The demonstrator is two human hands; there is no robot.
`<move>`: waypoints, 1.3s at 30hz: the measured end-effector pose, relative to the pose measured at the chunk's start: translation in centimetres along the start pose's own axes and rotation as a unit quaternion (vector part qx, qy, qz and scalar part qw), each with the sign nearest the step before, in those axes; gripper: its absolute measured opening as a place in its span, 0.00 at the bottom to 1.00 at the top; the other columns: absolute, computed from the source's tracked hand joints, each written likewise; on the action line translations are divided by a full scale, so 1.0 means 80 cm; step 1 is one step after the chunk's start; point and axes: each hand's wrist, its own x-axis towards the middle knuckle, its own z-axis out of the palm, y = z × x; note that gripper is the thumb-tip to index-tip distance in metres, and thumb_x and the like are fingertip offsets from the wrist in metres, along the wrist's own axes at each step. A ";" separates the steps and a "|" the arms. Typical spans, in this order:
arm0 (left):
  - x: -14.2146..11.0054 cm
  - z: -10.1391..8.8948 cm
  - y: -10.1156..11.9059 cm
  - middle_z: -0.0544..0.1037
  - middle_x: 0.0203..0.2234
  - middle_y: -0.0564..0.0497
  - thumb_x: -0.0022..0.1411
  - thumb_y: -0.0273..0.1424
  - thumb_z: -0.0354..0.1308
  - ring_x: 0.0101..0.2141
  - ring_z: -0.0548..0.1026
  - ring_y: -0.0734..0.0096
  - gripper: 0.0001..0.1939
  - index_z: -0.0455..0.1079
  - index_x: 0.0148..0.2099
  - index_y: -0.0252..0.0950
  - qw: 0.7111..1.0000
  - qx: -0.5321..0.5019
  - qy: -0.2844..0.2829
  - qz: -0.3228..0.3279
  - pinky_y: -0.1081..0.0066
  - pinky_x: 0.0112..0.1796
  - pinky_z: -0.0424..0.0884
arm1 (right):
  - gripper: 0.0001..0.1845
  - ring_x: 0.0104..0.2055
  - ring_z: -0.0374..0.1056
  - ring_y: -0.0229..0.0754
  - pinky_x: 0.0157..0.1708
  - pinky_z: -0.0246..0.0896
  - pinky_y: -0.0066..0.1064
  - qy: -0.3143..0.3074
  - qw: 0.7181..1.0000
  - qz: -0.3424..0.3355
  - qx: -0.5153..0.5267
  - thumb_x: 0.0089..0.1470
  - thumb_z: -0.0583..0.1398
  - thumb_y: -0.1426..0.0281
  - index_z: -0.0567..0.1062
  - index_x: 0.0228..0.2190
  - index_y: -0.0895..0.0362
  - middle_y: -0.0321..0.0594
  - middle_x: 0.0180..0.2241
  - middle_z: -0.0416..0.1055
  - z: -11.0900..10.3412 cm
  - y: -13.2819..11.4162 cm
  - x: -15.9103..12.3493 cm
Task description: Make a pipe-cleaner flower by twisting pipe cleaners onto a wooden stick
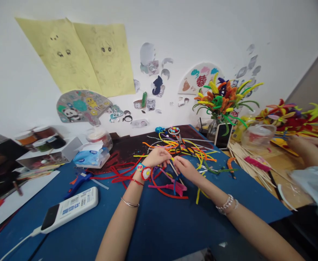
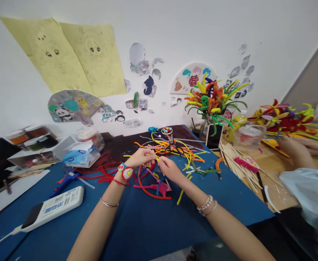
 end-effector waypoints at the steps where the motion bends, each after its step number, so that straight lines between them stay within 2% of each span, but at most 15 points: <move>1: -0.002 -0.001 0.004 0.73 0.20 0.50 0.50 0.38 0.57 0.18 0.70 0.77 0.16 0.68 0.34 0.29 1.000 -0.009 -0.006 0.022 0.79 0.17 0.62 | 0.11 0.20 0.49 0.33 0.20 0.49 0.25 -0.039 0.992 0.047 0.113 0.53 0.47 0.65 0.57 0.22 0.56 0.31 0.19 0.50 -0.002 -0.001 0.001; 3: -0.006 -0.003 0.010 0.74 0.22 0.49 0.49 0.37 0.58 0.22 0.73 0.75 0.17 0.68 0.37 0.28 0.998 -0.027 -0.022 0.056 0.78 0.21 0.66 | 0.11 0.18 0.45 0.31 0.18 0.44 0.22 -0.108 0.938 0.122 0.305 0.53 0.48 0.64 0.56 0.23 0.56 0.29 0.19 0.46 -0.005 -0.003 0.003; 6: -0.010 -0.002 0.016 0.75 0.22 0.48 0.47 0.36 0.60 0.24 0.74 0.73 0.18 0.68 0.37 0.27 0.995 -0.052 -0.031 0.081 0.75 0.25 0.69 | 0.12 0.18 0.40 0.30 0.16 0.40 0.21 -0.148 0.856 0.174 0.464 0.52 0.50 0.66 0.55 0.22 0.57 0.29 0.19 0.43 -0.011 -0.006 0.004; 8: -0.011 0.000 0.017 0.75 0.21 0.49 0.47 0.36 0.61 0.24 0.74 0.73 0.17 0.69 0.36 0.27 0.994 -0.066 -0.022 0.087 0.74 0.26 0.70 | 0.11 0.18 0.38 0.30 0.15 0.38 0.21 -0.151 0.827 0.186 0.508 0.52 0.50 0.67 0.55 0.21 0.57 0.29 0.19 0.42 -0.014 -0.006 0.005; 10: -0.009 0.002 0.015 0.74 0.20 0.48 0.47 0.36 0.61 0.23 0.74 0.73 0.17 0.69 0.35 0.26 0.993 -0.075 -0.010 0.085 0.72 0.27 0.71 | 0.11 0.18 0.38 0.30 0.15 0.38 0.21 -0.152 0.818 0.193 0.519 0.52 0.50 0.68 0.55 0.21 0.57 0.29 0.19 0.41 -0.015 -0.005 0.005; 14: -0.006 0.002 0.009 0.75 0.21 0.47 0.47 0.36 0.61 0.23 0.74 0.71 0.16 0.69 0.32 0.26 0.993 -0.097 -0.008 0.071 0.70 0.29 0.72 | 0.12 0.18 0.38 0.30 0.16 0.38 0.21 -0.153 0.847 0.177 0.477 0.53 0.50 0.67 0.56 0.21 0.57 0.29 0.19 0.43 -0.013 -0.004 0.005; 17: -0.006 -0.001 0.006 0.75 0.21 0.47 0.46 0.37 0.61 0.24 0.74 0.71 0.17 0.68 0.32 0.26 0.991 -0.121 -0.034 0.039 0.69 0.29 0.72 | 0.13 0.18 0.39 0.30 0.17 0.38 0.23 -0.142 0.906 0.135 0.375 0.53 0.50 0.65 0.56 0.21 0.57 0.29 0.18 0.44 -0.010 -0.006 0.003; 21: -0.007 -0.003 -0.001 0.74 0.20 0.49 0.45 0.37 0.62 0.23 0.74 0.75 0.16 0.68 0.30 0.27 0.982 -0.168 -0.058 -0.064 0.75 0.27 0.71 | 0.12 0.21 0.46 0.33 0.22 0.44 0.26 -0.049 0.996 -0.018 0.074 0.52 0.51 0.65 0.59 0.20 0.56 0.31 0.19 0.50 -0.007 -0.011 -0.001; 24: -0.005 -0.002 -0.007 0.72 0.18 0.52 0.43 0.35 0.64 0.21 0.73 0.77 0.15 0.67 0.28 0.28 0.971 -0.190 -0.069 -0.130 0.78 0.24 0.70 | 0.11 0.28 0.52 0.37 0.29 0.47 0.29 0.005 0.984 -0.129 -0.126 0.50 0.53 0.67 0.61 0.20 0.57 0.35 0.23 0.56 -0.006 -0.014 -0.004; 26: -0.004 0.000 -0.007 0.72 0.18 0.52 0.43 0.35 0.64 0.21 0.73 0.77 0.15 0.67 0.28 0.29 0.970 -0.191 -0.064 -0.137 0.78 0.24 0.69 | 0.11 0.28 0.52 0.36 0.29 0.47 0.29 0.012 0.984 -0.123 -0.129 0.50 0.53 0.67 0.61 0.20 0.57 0.34 0.22 0.56 -0.004 -0.013 -0.005; 29: -0.004 0.003 -0.001 0.73 0.20 0.50 0.45 0.36 0.62 0.22 0.73 0.76 0.15 0.67 0.30 0.28 0.981 -0.175 -0.033 -0.083 0.76 0.26 0.71 | 0.12 0.21 0.45 0.33 0.22 0.44 0.26 -0.029 0.997 -0.011 0.071 0.52 0.50 0.66 0.57 0.20 0.56 0.30 0.19 0.48 -0.004 -0.009 -0.003; 31: -0.005 0.004 0.006 0.74 0.22 0.49 0.46 0.37 0.61 0.24 0.74 0.74 0.16 0.68 0.32 0.28 0.989 -0.148 -0.022 -0.019 0.73 0.28 0.71 | 0.12 0.18 0.39 0.32 0.19 0.40 0.25 -0.090 0.961 0.077 0.252 0.53 0.49 0.66 0.55 0.20 0.56 0.29 0.18 0.43 -0.006 -0.007 -0.001; 34: -0.007 0.007 0.016 0.75 0.25 0.47 0.47 0.36 0.61 0.25 0.74 0.72 0.17 0.69 0.36 0.27 0.993 -0.090 -0.030 0.074 0.70 0.30 0.72 | 0.12 0.18 0.36 0.32 0.17 0.38 0.24 -0.140 0.874 0.146 0.442 0.53 0.48 0.66 0.53 0.20 0.56 0.28 0.18 0.39 -0.013 -0.007 0.000; 36: -0.008 0.011 0.020 0.75 0.26 0.47 0.48 0.35 0.60 0.25 0.74 0.73 0.17 0.69 0.38 0.28 0.992 -0.036 -0.017 0.119 0.72 0.30 0.71 | 0.12 0.18 0.37 0.32 0.16 0.39 0.23 -0.138 0.831 0.157 0.515 0.52 0.47 0.68 0.52 0.20 0.56 0.29 0.18 0.38 -0.018 -0.008 0.000; 39: -0.008 0.016 0.024 0.75 0.25 0.48 0.51 0.34 0.57 0.24 0.72 0.77 0.13 0.71 0.37 0.30 0.977 0.090 0.055 0.186 0.77 0.28 0.68 | 0.12 0.18 0.37 0.32 0.16 0.40 0.22 -0.145 0.796 0.168 0.563 0.53 0.47 0.69 0.52 0.20 0.56 0.29 0.19 0.38 -0.024 -0.009 0.000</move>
